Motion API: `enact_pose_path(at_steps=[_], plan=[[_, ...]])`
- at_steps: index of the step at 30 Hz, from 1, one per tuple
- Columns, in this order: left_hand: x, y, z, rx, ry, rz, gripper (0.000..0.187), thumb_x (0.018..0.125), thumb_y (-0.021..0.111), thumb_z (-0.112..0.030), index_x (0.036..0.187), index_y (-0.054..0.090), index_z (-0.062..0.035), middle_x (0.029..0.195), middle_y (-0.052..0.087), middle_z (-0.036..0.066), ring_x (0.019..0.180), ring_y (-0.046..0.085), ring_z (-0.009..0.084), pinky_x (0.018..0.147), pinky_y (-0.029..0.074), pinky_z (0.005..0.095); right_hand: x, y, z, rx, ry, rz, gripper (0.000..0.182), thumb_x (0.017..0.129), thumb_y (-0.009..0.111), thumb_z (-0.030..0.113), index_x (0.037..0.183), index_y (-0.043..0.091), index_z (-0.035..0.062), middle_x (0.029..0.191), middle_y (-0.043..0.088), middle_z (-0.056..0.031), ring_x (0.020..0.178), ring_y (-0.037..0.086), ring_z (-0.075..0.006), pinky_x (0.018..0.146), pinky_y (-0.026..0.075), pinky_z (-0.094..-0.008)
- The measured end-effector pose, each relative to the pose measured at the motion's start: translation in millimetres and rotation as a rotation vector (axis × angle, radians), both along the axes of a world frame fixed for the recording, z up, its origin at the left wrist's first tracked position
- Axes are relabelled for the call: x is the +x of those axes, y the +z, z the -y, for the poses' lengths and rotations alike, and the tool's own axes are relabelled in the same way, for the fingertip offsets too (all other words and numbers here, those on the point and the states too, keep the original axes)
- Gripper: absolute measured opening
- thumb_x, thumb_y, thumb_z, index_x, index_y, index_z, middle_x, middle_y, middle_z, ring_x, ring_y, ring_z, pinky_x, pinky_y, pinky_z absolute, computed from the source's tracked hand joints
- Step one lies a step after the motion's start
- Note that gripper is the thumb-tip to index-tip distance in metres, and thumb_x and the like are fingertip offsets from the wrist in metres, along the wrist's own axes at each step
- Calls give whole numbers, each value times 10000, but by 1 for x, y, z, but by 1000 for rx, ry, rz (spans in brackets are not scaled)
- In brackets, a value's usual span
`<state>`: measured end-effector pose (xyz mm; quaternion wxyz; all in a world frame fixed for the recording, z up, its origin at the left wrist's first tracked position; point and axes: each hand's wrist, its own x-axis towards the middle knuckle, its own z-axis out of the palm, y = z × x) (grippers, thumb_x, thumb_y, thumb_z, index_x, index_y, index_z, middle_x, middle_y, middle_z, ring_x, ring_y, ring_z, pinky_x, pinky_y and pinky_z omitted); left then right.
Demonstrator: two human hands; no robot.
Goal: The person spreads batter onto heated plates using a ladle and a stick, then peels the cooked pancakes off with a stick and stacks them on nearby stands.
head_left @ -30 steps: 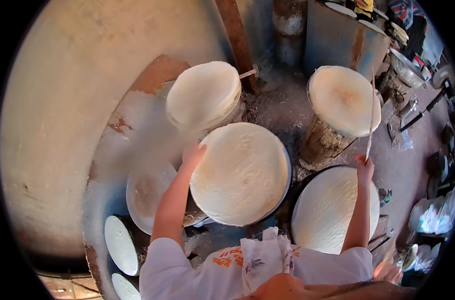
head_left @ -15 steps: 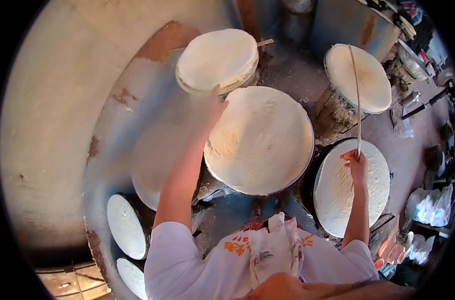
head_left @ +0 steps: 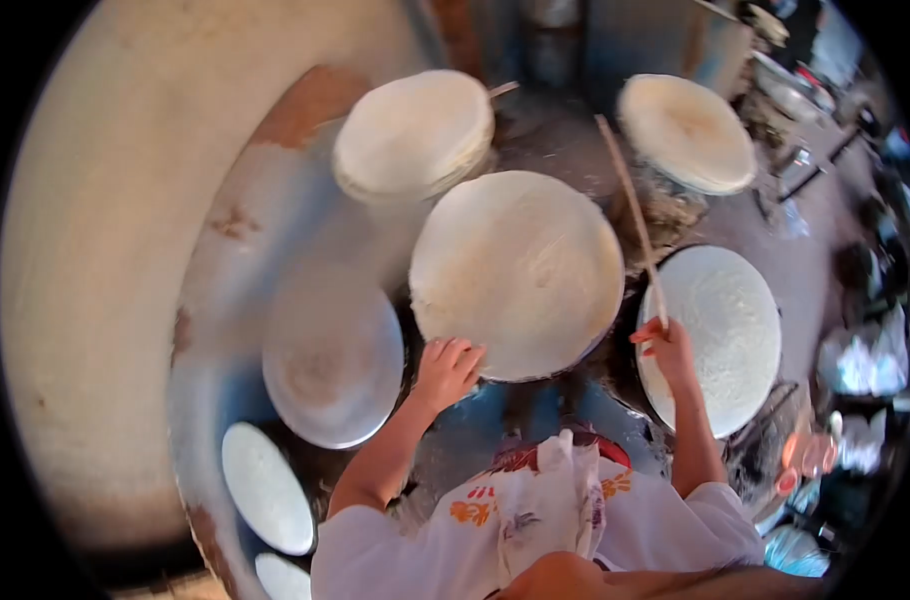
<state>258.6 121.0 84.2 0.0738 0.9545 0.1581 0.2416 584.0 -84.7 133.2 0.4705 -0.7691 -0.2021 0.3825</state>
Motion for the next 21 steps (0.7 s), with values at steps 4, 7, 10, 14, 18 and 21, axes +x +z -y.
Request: enact_pose_path(at_steps=[4,7,10,14,18,21], plan=[[16,32,-23,99,-164,136,140,646,700,-132,771,639,-131,794,557,2,831,544,233,693,453,387,-36,19,3,3,-56,-24,92,897,495,105,895,567,47,758,643,-43,655,596,-125,544,441,-256],[42,78,-52,66,-206,207,134,666,694,-131,788,639,-121,830,574,16,818,550,241,686,460,377,-32,50,-28,-8,-24,169,182,905,549,210,878,581,32,705,607,-39,587,527,-120,524,401,-266],[74,120,-72,46,-240,233,119,682,710,-125,775,640,-101,829,585,36,811,554,255,705,460,377,-16,58,-56,185,-34,566,292,893,593,302,864,597,12,661,557,-29,575,451,-118,529,365,-284],[133,196,-109,8,-245,245,132,662,744,-89,699,620,-67,797,599,64,804,553,274,744,446,388,37,78,-99,474,138,426,308,869,648,283,1057,635,41,695,543,-10,646,459,-96,601,417,-281],[221,249,-182,192,-286,174,139,700,729,-121,717,610,-52,794,596,79,830,546,271,752,439,388,93,104,-125,594,186,451,287,814,708,217,1017,633,28,729,584,-32,672,502,-91,628,444,-286],[308,297,-189,123,-313,6,139,722,715,-145,751,616,-53,812,592,82,856,540,265,758,435,389,128,87,-136,467,28,380,284,748,736,151,961,609,14,759,627,-75,680,548,-107,632,465,-292]])
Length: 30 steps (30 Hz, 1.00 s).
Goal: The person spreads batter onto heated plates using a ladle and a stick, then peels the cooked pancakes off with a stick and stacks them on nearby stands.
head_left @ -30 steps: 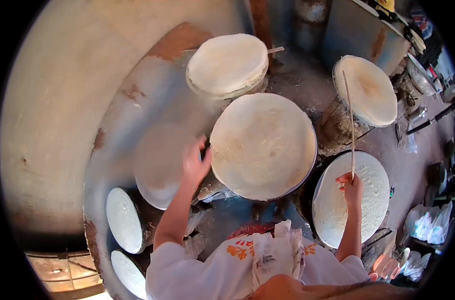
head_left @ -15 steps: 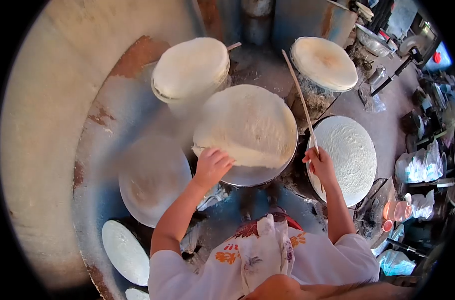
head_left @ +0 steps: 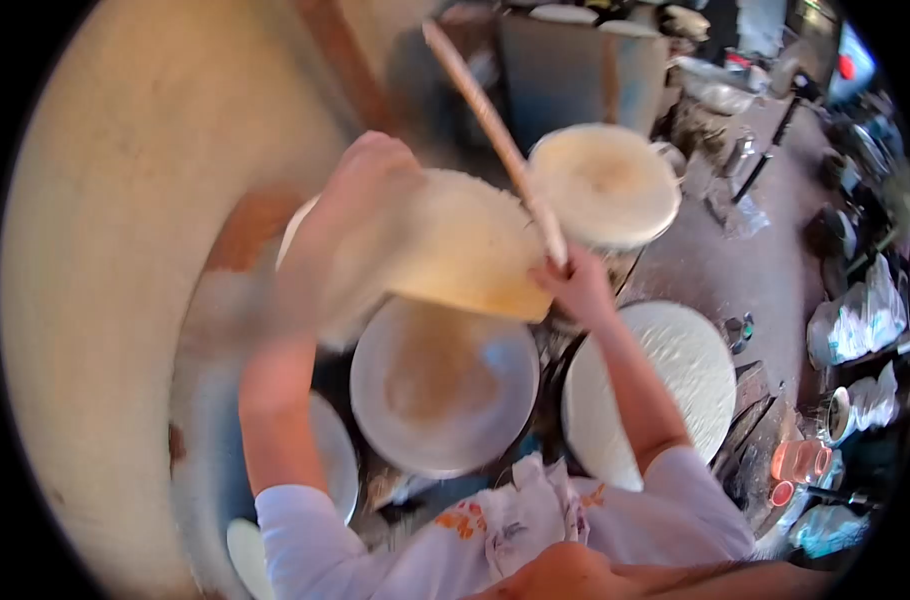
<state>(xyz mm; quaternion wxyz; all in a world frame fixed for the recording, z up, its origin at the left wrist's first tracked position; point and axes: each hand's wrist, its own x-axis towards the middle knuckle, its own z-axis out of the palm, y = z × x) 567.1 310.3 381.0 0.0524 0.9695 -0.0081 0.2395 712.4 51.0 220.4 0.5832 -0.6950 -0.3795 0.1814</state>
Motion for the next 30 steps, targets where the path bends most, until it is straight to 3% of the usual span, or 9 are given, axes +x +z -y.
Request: enact_pose_path(at_steps=[5,7,9,15,17,21,23,26,30], plan=[[221,53,60,524,94,-129,129,742,686,-181,819,649,-85,877,609,80,923,551,270,808,447,378,86,-13,-6,180,-514,5,260,734,730,163,894,594,10,693,620,-69,633,584,-146,571,461,-302],[289,43,80,353,-245,488,165,763,651,-207,899,657,-114,904,614,77,958,552,268,828,451,385,126,-3,0,234,-604,-196,251,762,704,195,885,592,7,667,623,-67,606,599,-163,549,469,-316],[308,39,118,360,-311,615,205,775,638,-205,957,646,-112,931,611,67,956,552,267,826,449,395,182,-5,8,217,-718,-156,232,758,698,190,809,577,-1,640,621,-77,561,605,-164,507,478,-323],[205,-36,115,193,-102,237,226,747,674,-150,951,631,-62,907,573,95,880,545,303,745,463,403,341,-127,13,-124,-946,76,206,674,687,121,805,593,-9,661,629,-95,558,618,-189,519,497,-336],[154,-83,92,96,16,179,233,724,692,-108,937,630,-38,877,557,99,837,542,300,727,462,401,350,-142,25,-203,-924,77,213,685,618,181,800,607,1,752,644,-198,742,623,-380,684,489,-418],[26,-132,77,145,277,-72,205,739,691,-153,922,658,-66,865,573,87,785,558,292,684,471,392,346,-137,36,-264,-912,120,223,669,616,150,838,624,4,780,651,-196,757,633,-367,693,483,-429],[-36,-150,84,136,396,-160,186,753,679,-177,909,663,-77,849,578,78,764,562,292,678,470,394,362,-151,38,-205,-902,106,239,647,640,134,827,624,-23,684,651,-143,604,643,-253,568,494,-371],[-116,-166,110,28,578,-189,172,759,675,-187,887,667,-73,836,589,82,818,566,295,720,471,390,366,-147,40,-323,-938,101,275,642,628,166,861,639,1,832,663,-196,803,645,-354,735,492,-423],[-214,-174,173,-112,816,-162,147,774,659,-183,895,676,-101,907,613,92,874,585,305,751,491,396,389,-162,46,-561,-865,395,270,776,603,259,891,664,23,810,665,-189,737,636,-338,649,490,-430]])
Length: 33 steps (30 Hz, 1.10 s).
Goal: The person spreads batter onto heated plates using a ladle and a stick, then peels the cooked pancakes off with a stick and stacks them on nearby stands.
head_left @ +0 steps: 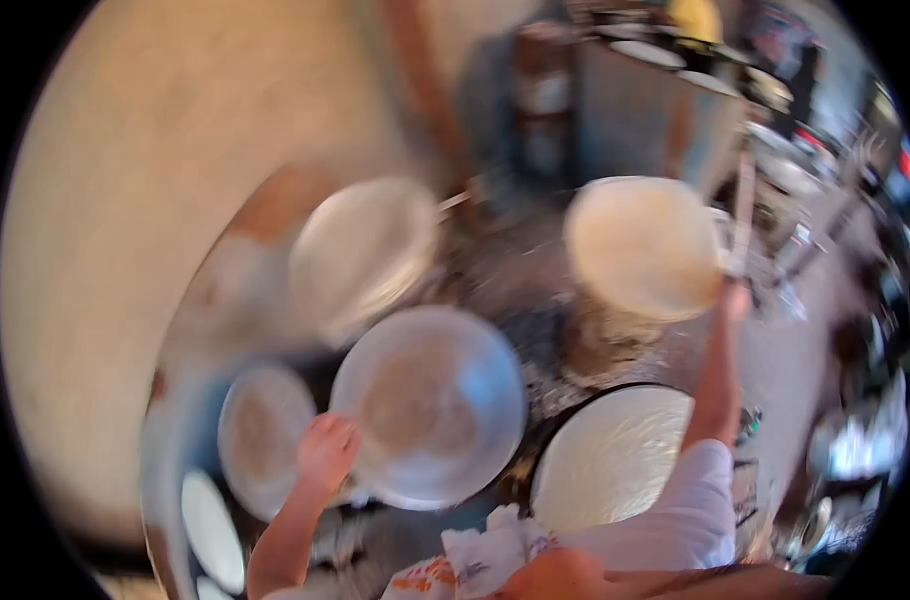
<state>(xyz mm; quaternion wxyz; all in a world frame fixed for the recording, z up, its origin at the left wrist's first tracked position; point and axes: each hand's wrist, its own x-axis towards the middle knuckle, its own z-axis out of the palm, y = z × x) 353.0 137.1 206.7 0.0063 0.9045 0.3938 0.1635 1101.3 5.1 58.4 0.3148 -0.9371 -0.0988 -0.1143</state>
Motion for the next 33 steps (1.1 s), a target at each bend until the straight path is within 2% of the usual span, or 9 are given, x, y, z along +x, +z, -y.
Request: enact_pose_path(at_steps=[7,12,18,21,22,23,26,30,33], plan=[[-150,-65,266,-523,685,63,339,860,585,-291,1150,595,-116,1030,564,148,973,584,327,824,493,421,-267,20,24,188,752,256,423,928,513,372,1048,637,-15,807,651,-212,683,617,-331,591,472,-439],[-204,-101,485,-1196,1258,93,677,769,649,-421,1336,420,-131,1235,417,244,1086,534,420,920,457,460,-676,11,94,-189,1543,-805,429,926,517,364,725,537,-15,562,512,-110,483,502,-221,465,395,-369],[-376,-132,697,-434,2237,390,684,804,606,-393,1366,358,-90,1177,413,283,1009,518,460,828,468,492,-845,30,214,-559,2014,-1196,432,932,526,309,593,480,45,454,420,-10,372,411,-104,383,328,-286],[-484,-152,750,-207,2496,738,711,867,490,-490,1441,263,-136,1189,358,410,1037,469,490,915,406,473,-920,22,226,-389,2540,-754,231,898,566,209,879,646,-7,589,552,-48,520,534,-154,527,455,-303],[-514,-194,767,-146,2491,872,672,859,497,-498,1393,331,-126,1179,375,389,1005,485,466,883,434,464,-957,47,236,-242,2711,-695,270,870,592,195,1049,633,-3,723,629,-103,642,593,-191,630,481,-324],[-543,-237,783,-80,2482,1004,640,851,505,-507,1346,399,-116,1169,393,369,973,500,441,851,461,454,-998,100,251,-796,2649,-467,320,844,615,193,1099,605,-1,804,643,-164,706,631,-228,655,483,-329],[-563,-302,780,108,2535,1286,503,796,617,-397,1174,515,-81,1134,473,250,839,570,330,703,551,407,-1116,84,308,-526,3223,-290,510,826,556,143,1305,394,71,866,617,-237,770,613,-394,708,493,-459],[-465,-231,794,51,2541,1834,508,703,721,-139,1156,503,-72,1101,483,214,699,602,277,585,557,384,-1254,71,456,-681,3492,422,199,889,432,168,1073,479,108,752,640,-182,740,629,-386,619,481,-505],[-440,-273,856,104,2941,1434,681,734,629,-47,1350,348,-124,822,548,184,551,573,247,396,462,375,-1328,16,568,-673,3514,908,196,857,459,132,960,605,50,850,675,-147,805,660,-336,647,521,-447]])
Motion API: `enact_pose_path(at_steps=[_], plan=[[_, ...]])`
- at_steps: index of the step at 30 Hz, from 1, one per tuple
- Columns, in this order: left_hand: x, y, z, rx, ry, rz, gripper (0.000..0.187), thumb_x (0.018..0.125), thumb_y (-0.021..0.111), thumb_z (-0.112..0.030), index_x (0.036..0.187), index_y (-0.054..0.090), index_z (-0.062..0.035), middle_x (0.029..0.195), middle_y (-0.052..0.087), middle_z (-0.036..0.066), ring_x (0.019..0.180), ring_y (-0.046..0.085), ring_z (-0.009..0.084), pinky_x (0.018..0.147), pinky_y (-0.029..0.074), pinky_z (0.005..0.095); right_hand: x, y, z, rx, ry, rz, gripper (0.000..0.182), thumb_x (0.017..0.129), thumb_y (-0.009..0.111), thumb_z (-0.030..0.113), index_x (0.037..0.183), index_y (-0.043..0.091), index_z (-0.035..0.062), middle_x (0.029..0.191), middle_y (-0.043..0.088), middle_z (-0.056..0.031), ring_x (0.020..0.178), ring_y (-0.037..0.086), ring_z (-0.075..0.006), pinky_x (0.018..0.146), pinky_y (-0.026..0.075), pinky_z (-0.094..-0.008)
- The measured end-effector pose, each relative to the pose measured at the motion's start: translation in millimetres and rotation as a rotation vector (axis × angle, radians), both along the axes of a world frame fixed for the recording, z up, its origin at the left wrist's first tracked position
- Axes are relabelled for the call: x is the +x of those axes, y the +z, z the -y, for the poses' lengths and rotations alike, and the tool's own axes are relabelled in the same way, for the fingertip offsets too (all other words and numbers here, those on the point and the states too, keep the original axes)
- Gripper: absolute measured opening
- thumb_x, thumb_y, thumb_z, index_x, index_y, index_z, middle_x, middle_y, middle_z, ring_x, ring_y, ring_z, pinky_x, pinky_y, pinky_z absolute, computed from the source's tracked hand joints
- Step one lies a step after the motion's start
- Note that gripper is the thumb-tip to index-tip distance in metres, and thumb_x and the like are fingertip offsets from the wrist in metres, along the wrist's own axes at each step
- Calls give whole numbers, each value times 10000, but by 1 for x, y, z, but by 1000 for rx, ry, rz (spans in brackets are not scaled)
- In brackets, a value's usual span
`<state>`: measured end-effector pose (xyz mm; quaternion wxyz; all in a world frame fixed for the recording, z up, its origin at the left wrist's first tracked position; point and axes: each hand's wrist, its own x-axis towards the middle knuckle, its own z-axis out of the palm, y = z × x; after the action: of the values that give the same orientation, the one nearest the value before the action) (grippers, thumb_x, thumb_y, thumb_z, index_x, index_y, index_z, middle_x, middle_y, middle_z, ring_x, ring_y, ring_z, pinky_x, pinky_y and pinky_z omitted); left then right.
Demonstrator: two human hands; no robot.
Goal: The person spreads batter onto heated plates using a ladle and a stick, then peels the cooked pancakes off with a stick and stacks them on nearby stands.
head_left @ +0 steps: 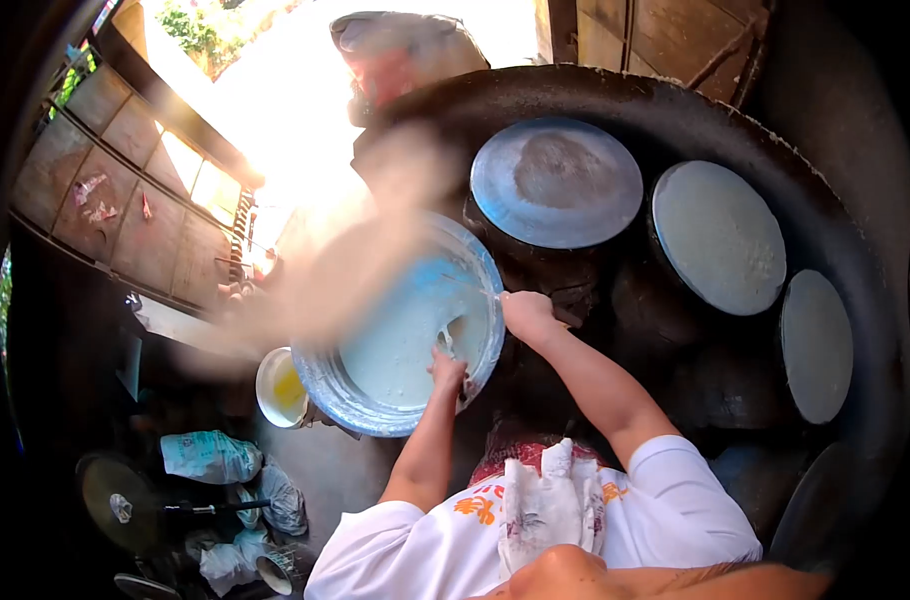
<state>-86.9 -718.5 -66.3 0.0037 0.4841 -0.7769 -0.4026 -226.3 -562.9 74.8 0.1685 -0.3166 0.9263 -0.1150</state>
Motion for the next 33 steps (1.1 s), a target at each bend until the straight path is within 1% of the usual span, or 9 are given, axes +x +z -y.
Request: enact_pose_path(at_steps=[6,10,17,20,21,25,28,29,33], plan=[[10,99,63,749,-86,-99,567,872,477,-110,1416,322,-135,688,482,74,400,425,136,353,380,282,-2,15,35,282,-16,232,229,827,489,134,910,692,68,952,678,-158,886,661,-326,702,529,-445],[-52,8,84,333,-187,-224,587,875,473,-101,1433,296,-148,660,475,72,386,437,147,335,385,307,-9,-11,42,195,-145,106,176,828,478,145,823,621,44,805,660,-188,780,659,-348,654,517,-472],[-75,5,15,1396,646,-452,505,926,406,-93,1363,206,-246,576,269,-35,426,277,70,339,251,208,51,-39,27,-42,-323,396,212,850,454,135,949,622,54,920,639,-215,876,608,-401,768,476,-484],[-75,11,11,1615,707,-592,287,936,400,-109,1194,318,-204,580,268,-42,427,286,62,347,253,192,61,-1,21,-194,-579,831,204,931,453,176,1042,592,76,610,544,-81,426,506,-188,388,401,-329],[-76,28,9,1623,784,-561,141,964,421,-184,832,417,-134,547,272,-56,417,283,55,347,285,200,66,7,18,-282,-640,907,206,940,450,177,1072,579,85,598,506,-52,415,451,-143,372,359,-288],[-62,88,23,2098,660,-748,350,968,450,-245,648,377,-125,534,335,-36,419,322,58,366,307,199,84,42,-7,-665,-708,1203,248,961,435,152,1191,518,116,578,434,11,396,346,-52,345,281,-198],[-48,175,37,2245,360,-886,231,991,395,-263,829,489,-127,553,312,-27,420,308,55,348,308,185,77,65,-26,-913,-609,1341,310,961,438,136,1269,478,126,576,434,14,399,341,-42,348,274,-186],[-43,205,37,2194,298,-948,324,1009,339,-269,1295,430,-389,594,266,-47,425,286,38,346,290,169,69,80,-27,-956,-578,1304,311,967,429,147,1274,477,125,574,435,11,397,338,-43,351,274,-185],[-27,325,55,2151,-107,-1106,119,1007,341,-295,992,413,-201,576,283,-28,404,316,55,346,336,184,73,160,-13,-1266,-462,1375,312,992,376,176,1289,448,111,561,456,-16,374,341,-64,334,259,-200]])
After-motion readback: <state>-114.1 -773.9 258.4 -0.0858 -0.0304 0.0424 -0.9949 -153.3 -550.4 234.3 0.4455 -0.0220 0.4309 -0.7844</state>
